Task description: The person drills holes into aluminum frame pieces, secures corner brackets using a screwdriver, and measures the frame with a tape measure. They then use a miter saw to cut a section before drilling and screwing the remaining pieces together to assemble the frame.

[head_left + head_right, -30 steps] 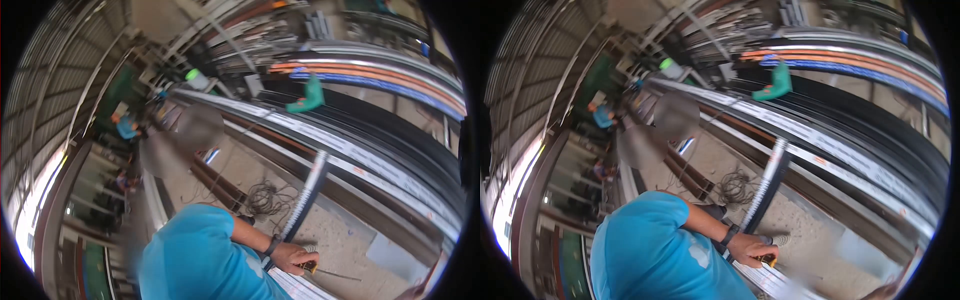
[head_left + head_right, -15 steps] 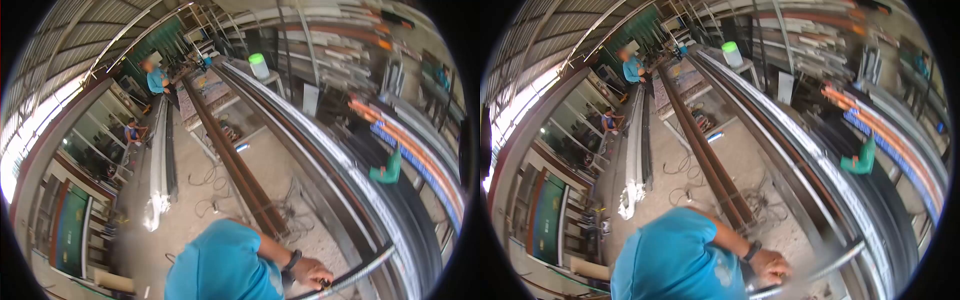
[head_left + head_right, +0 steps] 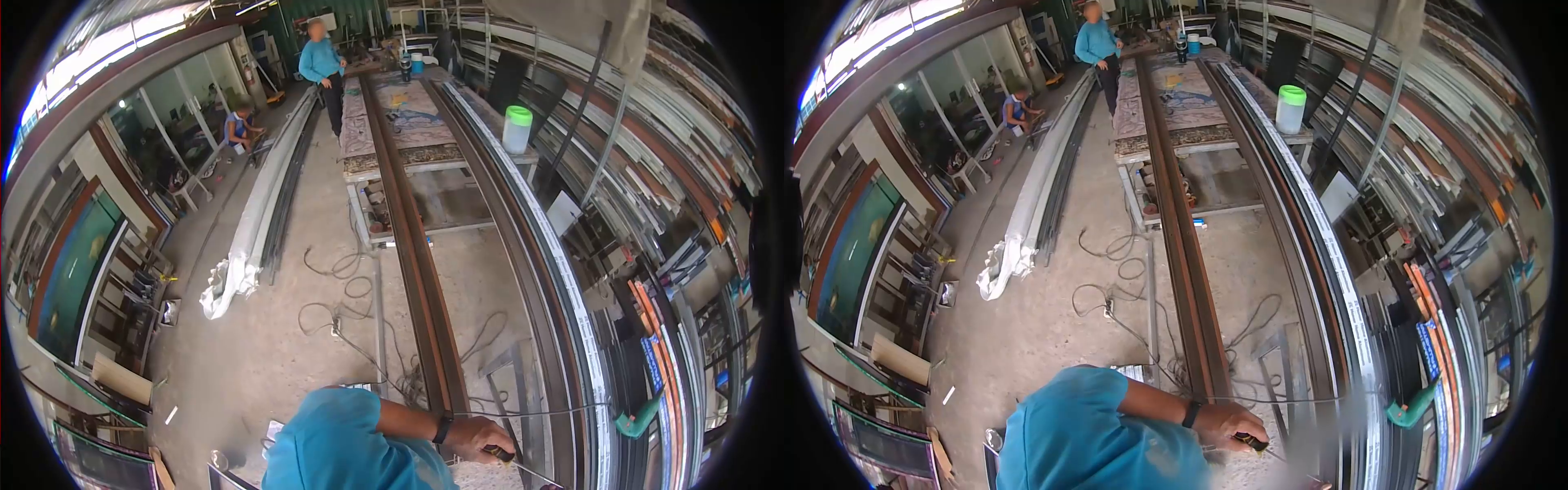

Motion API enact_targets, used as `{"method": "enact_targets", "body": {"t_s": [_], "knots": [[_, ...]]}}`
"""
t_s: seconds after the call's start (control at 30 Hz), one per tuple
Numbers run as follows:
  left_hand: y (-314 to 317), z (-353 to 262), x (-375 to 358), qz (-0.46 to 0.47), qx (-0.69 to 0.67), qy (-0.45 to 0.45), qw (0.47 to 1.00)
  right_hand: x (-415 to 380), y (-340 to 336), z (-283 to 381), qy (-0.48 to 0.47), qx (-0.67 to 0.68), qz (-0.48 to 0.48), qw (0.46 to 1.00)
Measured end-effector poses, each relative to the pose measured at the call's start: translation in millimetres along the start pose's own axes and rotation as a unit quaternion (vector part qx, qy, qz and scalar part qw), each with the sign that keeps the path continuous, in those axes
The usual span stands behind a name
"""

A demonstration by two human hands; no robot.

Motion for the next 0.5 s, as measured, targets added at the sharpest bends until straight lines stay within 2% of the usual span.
{"method": "enact_targets", "body": {"t_s": [0.17,0.23,0.27,0.37,0.5], "knots": [[-29.8,13.2,-12.3,-0.003,0.021,-0.003,1.0,3.8,42.8,-4.9,0.018,-0.036,0.056,0.998],[-29.9,23.6,-10.3,0.053,-0.031,-0.048,0.997,-1.3,55.4,-3.3,0.036,-0.062,0.063,0.995],[-29.5,27.4,-10.7,0.081,-0.057,-0.07,0.993,-3.2,59.1,-5.0,0.031,-0.052,0.057,0.996],[-31.3,28.3,-15.9,0.055,-0.063,-0.032,0.996,-8.3,67.8,-16.5,0.023,-0.035,0.034,0.999],[-29.9,39.8,-24.3,0.105,-0.036,-0.104,0.988,-28.2,74.5,-22.0,0.038,-0.052,-0.025,0.998]]}}
Point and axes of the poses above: each hand's wrist, its own x-axis towards the middle knuckle, its own y-axis out of the palm, z = x × y, the point moved 10 cm from there along x, towards the middle knuckle, and after that the axes turned 13 degrees about z, right-handed, at the moved point
